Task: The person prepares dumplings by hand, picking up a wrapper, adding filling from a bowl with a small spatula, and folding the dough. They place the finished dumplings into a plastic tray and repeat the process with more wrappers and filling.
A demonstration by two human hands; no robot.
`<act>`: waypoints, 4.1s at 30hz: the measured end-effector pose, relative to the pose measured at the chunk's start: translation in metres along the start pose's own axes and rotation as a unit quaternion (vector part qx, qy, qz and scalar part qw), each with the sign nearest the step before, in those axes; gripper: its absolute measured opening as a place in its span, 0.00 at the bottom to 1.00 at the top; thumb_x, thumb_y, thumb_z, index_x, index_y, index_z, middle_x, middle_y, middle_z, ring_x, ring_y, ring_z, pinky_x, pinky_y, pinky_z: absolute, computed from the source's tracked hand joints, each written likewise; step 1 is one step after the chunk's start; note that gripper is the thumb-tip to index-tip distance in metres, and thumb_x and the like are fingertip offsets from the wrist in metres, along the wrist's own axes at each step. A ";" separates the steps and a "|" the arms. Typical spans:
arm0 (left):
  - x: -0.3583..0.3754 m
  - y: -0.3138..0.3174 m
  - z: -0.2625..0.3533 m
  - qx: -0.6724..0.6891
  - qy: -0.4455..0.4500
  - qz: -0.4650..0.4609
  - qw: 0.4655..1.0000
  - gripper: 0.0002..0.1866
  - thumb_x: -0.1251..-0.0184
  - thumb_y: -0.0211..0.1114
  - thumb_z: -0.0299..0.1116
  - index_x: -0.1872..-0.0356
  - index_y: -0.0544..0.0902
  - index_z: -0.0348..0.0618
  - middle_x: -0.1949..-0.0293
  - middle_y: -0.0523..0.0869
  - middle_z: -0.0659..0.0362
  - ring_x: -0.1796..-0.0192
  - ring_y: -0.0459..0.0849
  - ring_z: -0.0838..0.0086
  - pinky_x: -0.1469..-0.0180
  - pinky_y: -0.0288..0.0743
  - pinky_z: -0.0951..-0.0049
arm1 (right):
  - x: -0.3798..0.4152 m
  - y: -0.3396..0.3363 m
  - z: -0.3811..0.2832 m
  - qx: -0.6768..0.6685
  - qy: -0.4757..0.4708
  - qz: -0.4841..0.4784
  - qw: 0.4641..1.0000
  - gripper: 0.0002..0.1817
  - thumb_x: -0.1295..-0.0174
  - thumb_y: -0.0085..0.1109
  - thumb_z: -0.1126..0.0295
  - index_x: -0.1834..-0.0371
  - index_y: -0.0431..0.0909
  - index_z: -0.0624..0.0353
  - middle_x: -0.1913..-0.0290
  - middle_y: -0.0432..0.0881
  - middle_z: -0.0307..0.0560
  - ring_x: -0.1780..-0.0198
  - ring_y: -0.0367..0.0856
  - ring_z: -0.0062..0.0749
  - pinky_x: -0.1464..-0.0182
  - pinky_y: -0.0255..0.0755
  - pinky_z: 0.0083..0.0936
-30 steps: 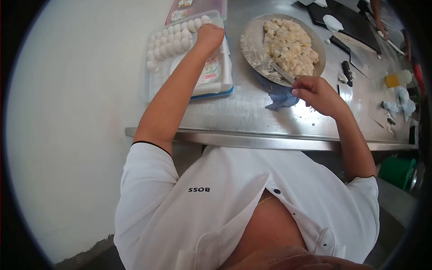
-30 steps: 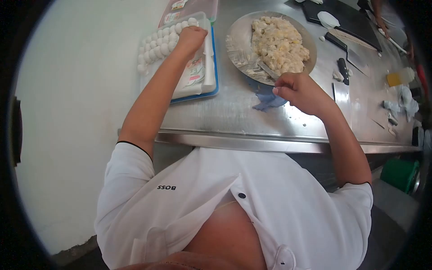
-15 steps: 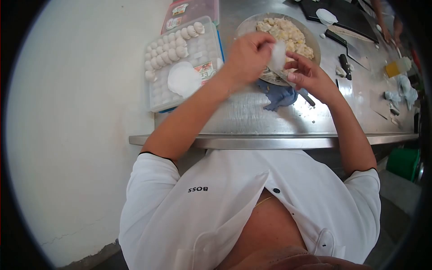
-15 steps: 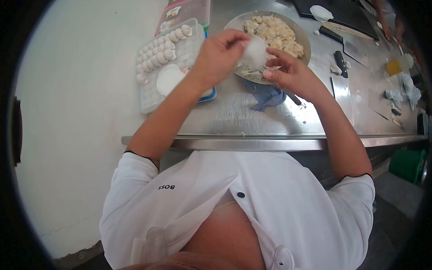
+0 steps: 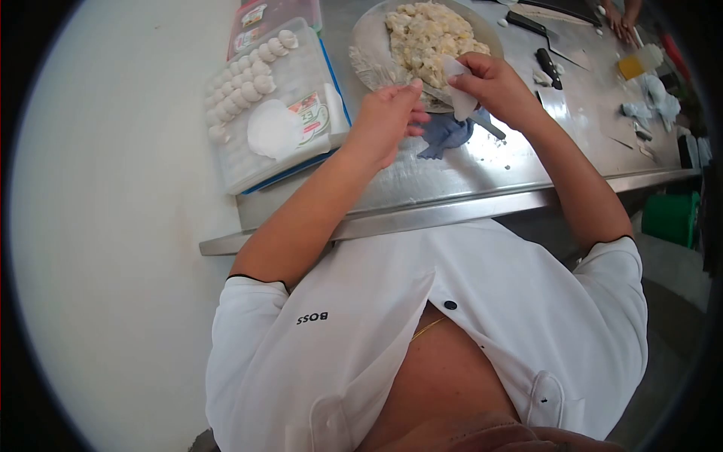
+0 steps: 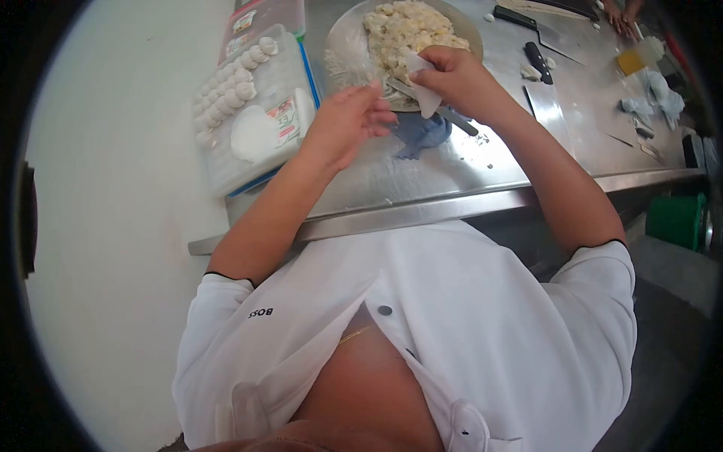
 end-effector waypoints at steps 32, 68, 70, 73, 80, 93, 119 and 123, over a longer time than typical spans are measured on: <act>-0.018 -0.007 -0.030 -0.045 -0.129 0.016 0.990 0.16 0.32 0.56 0.33 0.52 0.77 0.29 0.59 0.82 0.48 0.61 0.85 0.60 0.62 0.81 0.56 | 0.036 0.010 -0.038 0.528 0.066 -0.123 0.838 0.16 0.35 0.49 0.75 0.47 0.80 0.61 0.60 0.84 0.61 0.57 0.84 0.51 0.53 0.77 0.41; -0.038 -0.030 -0.023 0.304 -0.007 0.092 0.948 0.20 0.22 0.46 0.37 0.41 0.67 0.28 0.47 0.76 0.44 0.50 0.82 0.55 0.48 0.80 0.52 | 0.073 0.038 -0.010 0.194 0.030 -0.062 0.978 0.18 0.31 0.52 0.73 0.39 0.76 0.64 0.73 0.77 0.46 0.72 0.72 0.27 0.65 0.71 0.25; -0.031 -0.032 -0.017 0.277 -0.020 0.160 0.947 0.19 0.22 0.47 0.37 0.42 0.68 0.29 0.47 0.77 0.45 0.49 0.81 0.55 0.48 0.80 0.50 | 0.077 0.041 -0.008 0.199 0.000 -0.055 0.978 0.19 0.30 0.53 0.73 0.36 0.75 0.62 0.73 0.76 0.40 0.70 0.69 0.20 0.65 0.69 0.23; -0.026 -0.033 -0.002 0.278 -0.017 0.119 0.953 0.20 0.19 0.40 0.37 0.40 0.65 0.28 0.41 0.74 0.43 0.40 0.76 0.51 0.35 0.70 0.47 | 0.083 0.032 -0.016 0.306 -0.105 -0.040 0.945 0.17 0.32 0.54 0.71 0.41 0.78 0.62 0.64 0.83 0.62 0.66 0.80 0.53 0.60 0.75 0.32; -0.029 -0.036 0.009 0.292 0.032 0.061 0.954 0.22 0.18 0.40 0.40 0.38 0.65 0.30 0.40 0.74 0.44 0.38 0.75 0.52 0.34 0.69 0.49 | 0.086 0.014 -0.033 0.210 -0.091 0.016 0.973 0.16 0.33 0.59 0.70 0.43 0.81 0.60 0.66 0.84 0.53 0.69 0.78 0.31 0.62 0.73 0.25; -0.033 -0.038 0.013 0.347 0.048 0.042 0.936 0.22 0.19 0.43 0.40 0.38 0.65 0.31 0.41 0.74 0.45 0.40 0.77 0.52 0.37 0.73 0.50 | 0.053 -0.007 -0.022 0.352 0.024 0.003 0.936 0.15 0.35 0.60 0.66 0.50 0.83 0.61 0.65 0.87 0.52 0.65 0.83 0.35 0.58 0.77 0.31; -0.013 -0.019 0.018 0.297 -0.004 -0.051 0.954 0.23 0.19 0.43 0.43 0.35 0.66 0.34 0.40 0.75 0.47 0.41 0.77 0.56 0.39 0.73 0.52 | -0.001 0.053 -0.010 0.221 -0.195 0.045 0.954 0.10 0.39 0.63 0.68 0.57 0.81 0.58 0.63 0.81 0.52 0.60 0.82 0.46 0.58 0.75 0.34; -0.014 -0.020 0.014 0.220 0.010 -0.053 0.974 0.22 0.21 0.48 0.42 0.38 0.70 0.35 0.44 0.79 0.49 0.45 0.80 0.58 0.46 0.76 0.54 | -0.002 0.050 -0.010 0.202 -0.145 0.060 0.967 0.10 0.38 0.62 0.67 0.57 0.81 0.61 0.65 0.82 0.49 0.64 0.82 0.36 0.61 0.75 0.29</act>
Point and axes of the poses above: each hand's wrist, its own x-axis away from the middle knuckle, its own y-axis out of the palm, z = x × y, the point moved 2 cm from there along -x, towards the middle knuckle
